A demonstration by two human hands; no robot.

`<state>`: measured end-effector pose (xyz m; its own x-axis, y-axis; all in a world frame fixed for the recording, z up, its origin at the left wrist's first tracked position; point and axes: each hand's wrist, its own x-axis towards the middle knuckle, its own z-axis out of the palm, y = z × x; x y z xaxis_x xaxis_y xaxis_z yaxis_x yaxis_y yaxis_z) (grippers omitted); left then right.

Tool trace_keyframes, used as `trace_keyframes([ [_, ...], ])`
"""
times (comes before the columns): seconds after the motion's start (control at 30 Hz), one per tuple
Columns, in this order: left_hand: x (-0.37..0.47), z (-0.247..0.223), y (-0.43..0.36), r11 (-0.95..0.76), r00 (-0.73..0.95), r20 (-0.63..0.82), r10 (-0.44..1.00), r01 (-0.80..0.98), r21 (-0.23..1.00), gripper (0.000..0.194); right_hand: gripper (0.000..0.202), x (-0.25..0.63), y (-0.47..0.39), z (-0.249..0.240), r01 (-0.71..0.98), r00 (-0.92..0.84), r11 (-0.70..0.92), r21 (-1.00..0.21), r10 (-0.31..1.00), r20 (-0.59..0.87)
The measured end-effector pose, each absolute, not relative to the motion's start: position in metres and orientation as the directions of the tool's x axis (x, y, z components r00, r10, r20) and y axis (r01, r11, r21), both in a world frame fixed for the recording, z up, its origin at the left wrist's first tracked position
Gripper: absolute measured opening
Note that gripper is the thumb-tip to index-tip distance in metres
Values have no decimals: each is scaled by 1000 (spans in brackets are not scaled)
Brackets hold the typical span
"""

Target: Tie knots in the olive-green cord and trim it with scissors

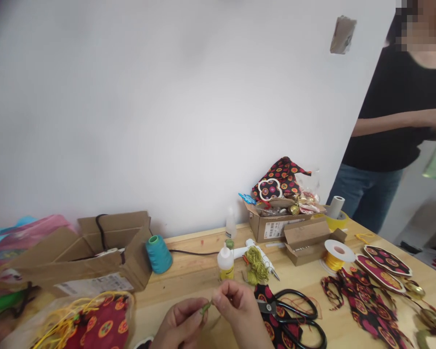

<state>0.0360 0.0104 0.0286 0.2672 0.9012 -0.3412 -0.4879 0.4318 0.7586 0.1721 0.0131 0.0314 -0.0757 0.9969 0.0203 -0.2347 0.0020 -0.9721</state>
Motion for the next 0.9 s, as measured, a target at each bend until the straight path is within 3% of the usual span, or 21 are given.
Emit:
trace_keyframes([
  [0.13,37,27,9,378,190,-327,926,-455,807,31,38,175,13,31,-205,-131,-16,-979,991,11],
  [0.3,37,30,7,155,29,-157,987,-424,892,26,32,181,13,40,-124,-124,-2,-992,992,14],
  [0.6,34,19,12,20,221,54,974,-316,948,13,24,184,14,36,-17,-176,21,-1000,984,24],
  [0.77,29,15,15,20,364,64,929,-222,975,10,29,187,14,35,-162,-205,-31,-986,979,3],
  [0.9,32,18,13,37,292,41,956,-259,965,15,33,191,16,32,-235,-187,-48,-971,982,-3],
])
